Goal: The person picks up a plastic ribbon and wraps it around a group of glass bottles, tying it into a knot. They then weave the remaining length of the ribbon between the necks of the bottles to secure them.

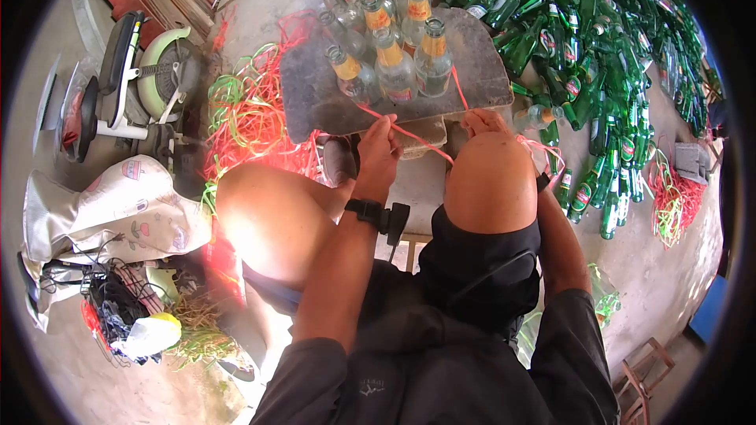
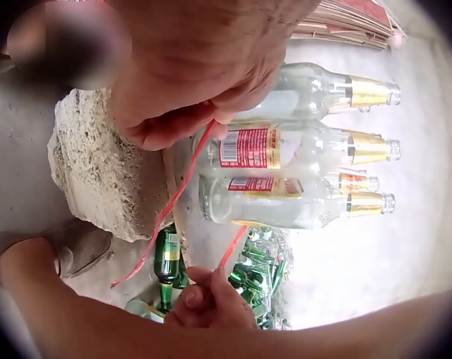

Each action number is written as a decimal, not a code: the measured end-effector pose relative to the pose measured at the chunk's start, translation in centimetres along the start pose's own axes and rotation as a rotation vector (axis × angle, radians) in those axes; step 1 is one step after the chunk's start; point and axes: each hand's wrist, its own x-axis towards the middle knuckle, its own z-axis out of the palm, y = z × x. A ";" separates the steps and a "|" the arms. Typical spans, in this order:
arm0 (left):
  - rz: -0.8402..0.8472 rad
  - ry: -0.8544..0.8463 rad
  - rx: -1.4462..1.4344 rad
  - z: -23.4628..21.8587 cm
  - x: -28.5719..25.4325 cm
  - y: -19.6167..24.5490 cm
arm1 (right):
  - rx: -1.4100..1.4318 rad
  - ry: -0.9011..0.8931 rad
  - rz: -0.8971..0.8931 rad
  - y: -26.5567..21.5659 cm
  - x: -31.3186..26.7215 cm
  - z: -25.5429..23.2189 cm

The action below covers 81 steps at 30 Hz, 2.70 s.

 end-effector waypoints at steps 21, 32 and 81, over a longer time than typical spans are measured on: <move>-0.128 -0.143 -0.259 6.3 1.1 -3.5 | 0.171 -0.006 -0.035 -8.1 0.6 -5.1; -0.125 -0.248 -0.236 9.1 1.0 -3.6 | 1.021 -0.303 0.644 -5.6 0.2 -2.9; -0.032 -0.167 -0.224 12.1 3.2 -4.9 | 0.536 0.147 0.513 -0.2 6.4 -2.6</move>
